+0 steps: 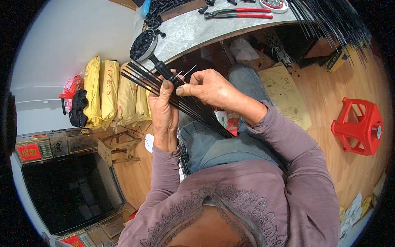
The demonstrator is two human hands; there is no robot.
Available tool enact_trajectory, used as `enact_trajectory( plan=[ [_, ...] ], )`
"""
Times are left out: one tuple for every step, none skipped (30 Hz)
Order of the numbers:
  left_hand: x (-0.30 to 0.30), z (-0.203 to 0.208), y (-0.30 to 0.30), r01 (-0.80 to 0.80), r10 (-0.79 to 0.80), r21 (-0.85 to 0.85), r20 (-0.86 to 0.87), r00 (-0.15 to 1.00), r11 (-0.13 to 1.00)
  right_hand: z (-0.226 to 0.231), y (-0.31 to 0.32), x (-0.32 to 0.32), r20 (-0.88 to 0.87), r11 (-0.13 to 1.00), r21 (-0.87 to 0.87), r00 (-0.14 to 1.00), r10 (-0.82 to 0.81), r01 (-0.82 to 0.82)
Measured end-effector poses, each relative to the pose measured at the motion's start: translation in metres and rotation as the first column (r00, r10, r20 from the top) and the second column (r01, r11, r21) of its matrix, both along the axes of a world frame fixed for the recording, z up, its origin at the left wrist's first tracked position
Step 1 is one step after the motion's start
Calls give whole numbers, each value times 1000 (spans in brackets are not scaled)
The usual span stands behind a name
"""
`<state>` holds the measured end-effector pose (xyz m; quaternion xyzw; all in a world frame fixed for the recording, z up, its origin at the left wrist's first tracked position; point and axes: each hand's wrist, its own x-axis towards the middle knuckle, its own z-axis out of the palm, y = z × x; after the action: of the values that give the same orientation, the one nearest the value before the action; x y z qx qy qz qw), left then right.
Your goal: Assembling and cutting long black wires into specific bundles using a workbench ruler and pliers.
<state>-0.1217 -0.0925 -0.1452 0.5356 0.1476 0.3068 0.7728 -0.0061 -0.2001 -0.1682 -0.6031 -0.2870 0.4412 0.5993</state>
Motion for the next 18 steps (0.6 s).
enact_trajectory(
  plan=[
    [-1,1,-1,15,-15,-6,-21,1000,1000,-4,0,2,-72,1000,5,997,24,-23],
    [-1,2,-2,30,-30,-12,-41,999,999,-7,0,3,-143,999,11,989,47,-46],
    [-1,4,-2,32,-32,-13,-42,999,999,-7,0,3,-143,999,10,989,45,-44],
    [-2,5,-2,34,-35,-23,-57,998,999,-6,1,3,-163,999,-2,985,49,-50],
    [-2,5,-3,36,-38,-33,-72,997,999,-6,1,3,-184,998,-14,982,53,-57],
    [-1,6,-3,36,-38,-33,-71,997,999,-5,2,2,-182,998,-14,982,53,-57],
    [-1,6,-3,42,-44,-34,-61,997,999,-4,2,2,-146,999,-21,988,43,-47],
    [0,6,-3,48,-50,-34,-51,997,998,-3,2,1,-110,999,-28,993,34,-38],
    [0,7,-3,44,-46,-33,-51,998,998,0,2,0,-110,999,-27,993,38,-41],
    [2,7,-3,22,-23,-12,-74,997,1000,4,0,-1,-51,1000,-23,999,3,-4],
    [3,8,-3,-1,2,10,-96,995,1000,6,0,-2,8,999,-17,999,-33,33],
    [4,9,-4,-12,13,9,-89,996,1000,6,-1,-1,9,999,-16,999,-31,31],
    [4,9,-4,-14,15,9,-88,996,1000,5,-2,1,-52,999,-8,998,-35,34],
    [5,8,-3,1,1,25,-94,996,1000,4,-2,2,-112,999,1,993,-38,39],
    [6,8,-2,19,-15,38,-102,995,999,5,-2,3,-112,999,0,993,-40,40],
    [6,8,-2,20,-16,38,-101,995,999,7,-3,4,-136,1000,18,991,-10,13],
    [5,9,-1,34,-30,38,-104,994,999,9,-3,6,-159,999,36,987,20,-14],
    [5,9,0,46,-42,39,-107,993,998,10,-4,7,-160,999,36,987,19,-13]
  ],
)
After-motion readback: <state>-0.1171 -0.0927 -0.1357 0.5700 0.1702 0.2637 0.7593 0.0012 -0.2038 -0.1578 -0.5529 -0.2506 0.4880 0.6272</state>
